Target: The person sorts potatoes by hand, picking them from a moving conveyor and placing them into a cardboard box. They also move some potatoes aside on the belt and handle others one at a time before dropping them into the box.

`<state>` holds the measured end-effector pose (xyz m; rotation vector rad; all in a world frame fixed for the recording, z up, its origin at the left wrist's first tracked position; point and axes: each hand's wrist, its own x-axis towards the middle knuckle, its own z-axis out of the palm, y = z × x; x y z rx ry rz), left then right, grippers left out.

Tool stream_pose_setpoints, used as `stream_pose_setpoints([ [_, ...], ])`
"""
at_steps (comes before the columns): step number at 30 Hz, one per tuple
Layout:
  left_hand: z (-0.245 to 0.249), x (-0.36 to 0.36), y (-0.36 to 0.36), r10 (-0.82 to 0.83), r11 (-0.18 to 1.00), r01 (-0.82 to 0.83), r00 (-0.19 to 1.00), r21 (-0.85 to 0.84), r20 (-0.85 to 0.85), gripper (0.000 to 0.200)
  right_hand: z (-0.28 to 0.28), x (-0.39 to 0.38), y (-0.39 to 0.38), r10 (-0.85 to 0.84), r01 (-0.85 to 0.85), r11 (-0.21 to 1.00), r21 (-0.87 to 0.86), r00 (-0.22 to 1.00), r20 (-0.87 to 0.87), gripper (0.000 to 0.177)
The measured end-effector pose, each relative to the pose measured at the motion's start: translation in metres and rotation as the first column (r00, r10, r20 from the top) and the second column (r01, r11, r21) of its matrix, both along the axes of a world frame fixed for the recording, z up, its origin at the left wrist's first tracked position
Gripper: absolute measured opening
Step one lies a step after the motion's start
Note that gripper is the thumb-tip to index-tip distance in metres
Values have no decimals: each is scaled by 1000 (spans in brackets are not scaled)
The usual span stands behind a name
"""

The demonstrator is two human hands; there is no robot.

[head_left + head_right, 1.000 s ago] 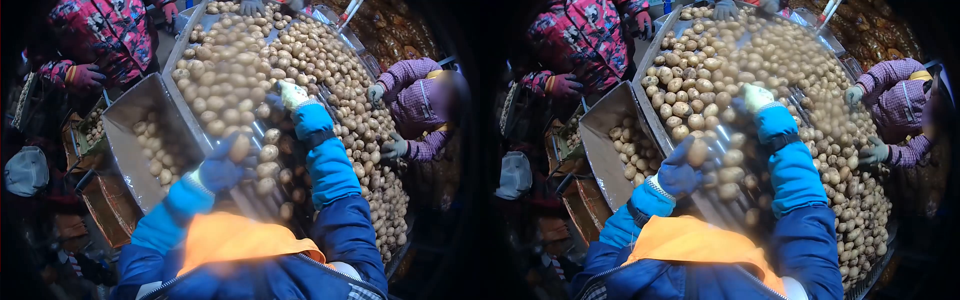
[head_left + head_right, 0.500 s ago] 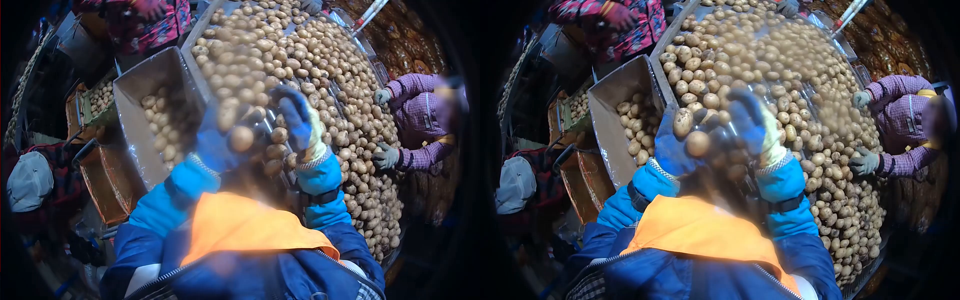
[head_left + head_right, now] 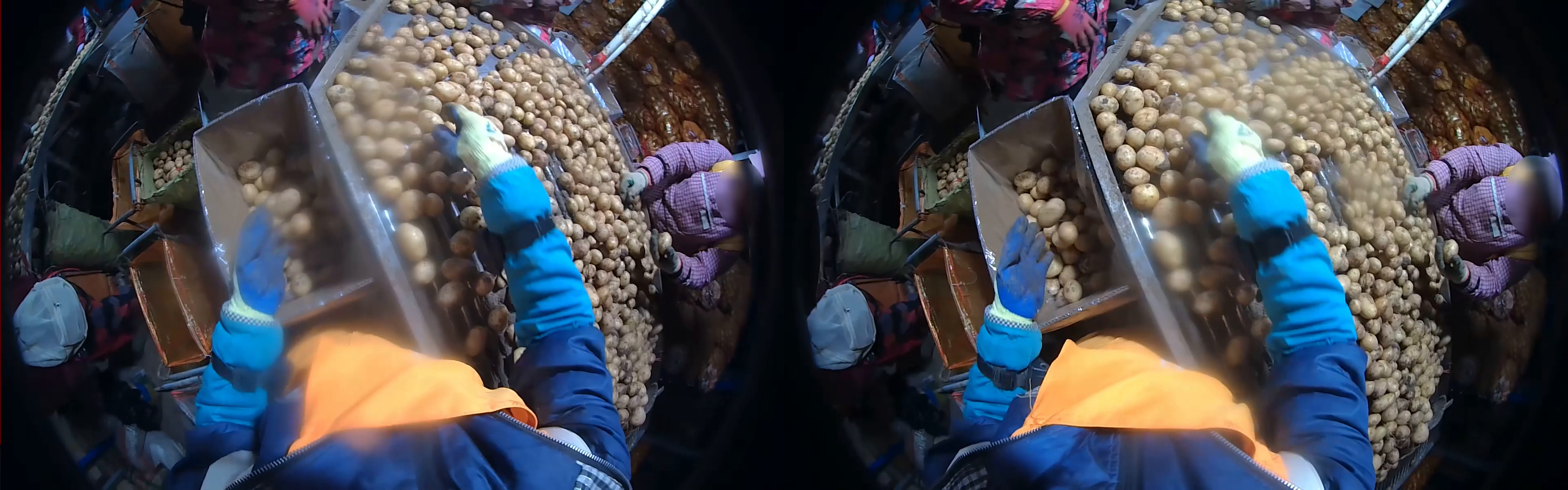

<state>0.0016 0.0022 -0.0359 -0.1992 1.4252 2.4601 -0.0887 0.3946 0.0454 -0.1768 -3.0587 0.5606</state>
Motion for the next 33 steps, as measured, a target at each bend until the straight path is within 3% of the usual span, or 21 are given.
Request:
stream_pose_setpoints([
  [1, -12, 2, -2, 82, 994, -84, 996, 67, 32, 60, -13, -22, 5, 33, -36, 998, 56, 998, 46, 37],
  [4, -11, 12, 8, -115, 992, 108, 986, 67, 121, 58, -41, -61, 7, 6, -8, 1000, 7, 982, 188, 38],
  [5, -10, 15, 16, -164, 972, 133, 974, 194, 156, 50, -44, -65, 13, -16, 13, 1000, 16, 976, 218, 39],
  [8, 2, 21, 39, -367, 909, 306, 908, 282, 200, 40, -55, -59, 33, -53, 89, 983, -162, 975, 216, 43],
  [9, 15, 18, 52, -431, 846, 305, 874, 438, 224, 31, -60, -58, 39, -53, 105, 960, -261, 979, 199, 45],
  [13, 31, 15, 67, -482, 835, 407, 865, 371, 136, 34, -85, -66, 46, -118, 203, 677, -707, 979, 168, 51],
  [14, 33, 14, 69, -482, 841, 415, 866, 347, 133, 36, -90, -65, 48, -165, 323, 376, -868, 946, 280, 54],
  [15, 34, 13, 71, -483, 846, 423, 866, 324, 131, 37, -54, -42, 32, -102, 98, 971, -218, 995, -7, 65],
  [17, 24, -2, 77, -568, 702, 469, 823, 536, 25, 43, -27, -15, 26, -193, 207, 818, -536, 978, 83, 71],
  [18, 25, 1, 80, -545, 748, 468, 838, 471, 32, 48, -25, -2, 28, -233, 264, 696, -668, 963, 138, 74],
  [19, 30, 4, 84, -523, 788, 465, 852, 402, 39, 53, -24, 12, 28, -224, 202, 717, -667, 973, 53, 74],
  [21, 38, 8, 101, -492, 763, 423, 870, 488, 15, 57, -7, 47, 16, -154, 97, 741, -664, 988, -27, 73],
  [23, 51, 6, 116, -442, 886, 458, 881, 75, -170, 55, 0, 86, -6, -28, -15, 635, -772, 999, -43, 71],
  [24, 61, 5, 124, -476, 858, 344, 813, -381, -337, 51, -2, 108, -15, 29, -75, 512, -856, 997, -70, 69],
  [25, 70, 5, 132, -567, 683, 87, 688, -725, -452, 48, 22, 134, -23, -10, -65, 606, -792, 996, -89, 68],
  [27, 51, -4, 128, -786, 480, -231, 314, -846, -532, 46, 18, 178, -2, -185, 113, 660, -742, 983, -15, 67],
  [28, 41, -8, 126, -837, 441, -424, 123, -791, -533, 45, 17, 203, 10, -272, 202, 674, -711, 962, 15, 67],
  [29, 43, -5, 119, -705, 596, -74, 428, -800, -565, 44, 28, 232, 16, -330, 332, 667, -667, 934, 135, 62],
  [30, 36, -7, 107, -615, 693, 106, 602, -713, -509, 44, 39, 262, 21, -382, 453, 652, -609, 889, 252, 59],
  [31, 28, -8, 95, -495, 805, 219, 761, -551, -420, 44, 45, 290, 21, -474, 536, 814, -225, 836, 276, 66],
  [33, 16, -37, 54, -525, 747, 93, 691, -658, -497, 46, 40, 354, 18, -429, 488, 858, -162, 853, 298, 83],
])
